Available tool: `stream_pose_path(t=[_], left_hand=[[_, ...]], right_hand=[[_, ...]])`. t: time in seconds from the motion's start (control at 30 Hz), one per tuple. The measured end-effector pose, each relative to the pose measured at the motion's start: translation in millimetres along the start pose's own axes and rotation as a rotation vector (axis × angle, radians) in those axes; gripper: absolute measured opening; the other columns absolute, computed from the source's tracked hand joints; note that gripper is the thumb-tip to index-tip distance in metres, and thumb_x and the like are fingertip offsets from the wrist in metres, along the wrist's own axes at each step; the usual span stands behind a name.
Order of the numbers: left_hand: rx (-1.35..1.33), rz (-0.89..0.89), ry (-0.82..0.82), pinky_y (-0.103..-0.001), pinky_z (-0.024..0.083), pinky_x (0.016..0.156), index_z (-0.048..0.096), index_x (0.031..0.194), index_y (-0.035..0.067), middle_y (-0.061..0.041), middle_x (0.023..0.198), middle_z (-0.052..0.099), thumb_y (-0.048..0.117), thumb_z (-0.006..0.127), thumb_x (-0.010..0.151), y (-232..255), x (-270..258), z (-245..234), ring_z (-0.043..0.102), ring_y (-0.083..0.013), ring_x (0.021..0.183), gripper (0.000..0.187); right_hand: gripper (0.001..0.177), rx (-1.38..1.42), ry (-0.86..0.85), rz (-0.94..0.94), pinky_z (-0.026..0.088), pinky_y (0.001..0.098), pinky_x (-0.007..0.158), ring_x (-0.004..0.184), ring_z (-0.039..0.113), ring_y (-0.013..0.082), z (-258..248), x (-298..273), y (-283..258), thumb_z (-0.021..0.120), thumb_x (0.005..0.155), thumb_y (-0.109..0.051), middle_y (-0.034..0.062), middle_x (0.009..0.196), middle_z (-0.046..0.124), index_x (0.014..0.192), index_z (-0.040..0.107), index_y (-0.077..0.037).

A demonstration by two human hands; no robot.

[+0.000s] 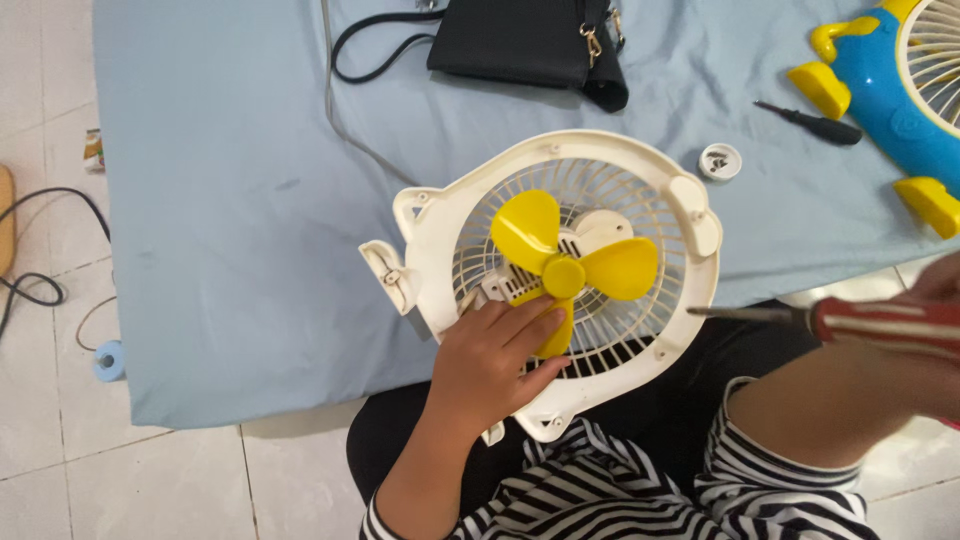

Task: The person uses a screwdriver to tighten the central screw on a small white fan with yellow blades. They then switch to a smaller screwdriver to adjust screws on the fan's frame.

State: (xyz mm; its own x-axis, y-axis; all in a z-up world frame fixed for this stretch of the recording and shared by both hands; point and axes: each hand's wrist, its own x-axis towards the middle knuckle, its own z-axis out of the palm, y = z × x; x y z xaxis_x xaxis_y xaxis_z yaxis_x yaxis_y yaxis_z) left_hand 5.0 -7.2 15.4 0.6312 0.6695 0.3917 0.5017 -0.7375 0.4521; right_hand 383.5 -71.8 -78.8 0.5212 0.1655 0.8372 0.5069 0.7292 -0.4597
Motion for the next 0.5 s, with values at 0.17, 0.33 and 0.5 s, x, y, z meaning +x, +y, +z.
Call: stream_pose_path(t=[0.17,0.33,0.5], left_hand=[[0.033,-0.082,0.002,-0.042,0.052,0.093,0.071,0.112,0.012,-0.001,0.124,0.07,0.015,0.077,0.069,-2.2,5.8,-2.7,0.064,-0.0253,0.111,0.043],[0.085,-0.11,0.04,-0.045,0.049,0.099,0.068,0.111,0.01,-0.003,0.124,0.067,0.015,0.076,0.071,-1.6,7.9,2.1,0.06,-0.0291,0.117,0.041],[0.053,-0.145,0.012,-0.043,0.05,0.093,0.07,0.106,0.011,-0.003,0.119,0.071,0.025,0.083,0.073,0.4,10.6,-1.8,0.064,-0.0286,0.108,0.038]], right_hand=[[0.048,-0.068,0.021,0.146,0.049,0.0291,0.06,0.065,0.063,0.0212,-55.1,4.1,62.3,0.042,0.113,-0.036,0.0182,0.083,0.06,0.091,0.064,0.0],[0.045,-0.129,0.053,0.443,0.053,0.0351,0.074,0.073,0.059,0.025,-77.8,32.5,87.1,0.045,0.116,-0.035,0.0216,0.084,0.059,0.089,0.056,-0.001],[0.041,0.105,0.198,0.761,0.068,0.0411,0.084,0.1,0.073,0.0199,-40.4,54.0,91.2,0.077,0.104,-0.015,0.009,0.117,0.057,0.123,0.041,-0.017]])
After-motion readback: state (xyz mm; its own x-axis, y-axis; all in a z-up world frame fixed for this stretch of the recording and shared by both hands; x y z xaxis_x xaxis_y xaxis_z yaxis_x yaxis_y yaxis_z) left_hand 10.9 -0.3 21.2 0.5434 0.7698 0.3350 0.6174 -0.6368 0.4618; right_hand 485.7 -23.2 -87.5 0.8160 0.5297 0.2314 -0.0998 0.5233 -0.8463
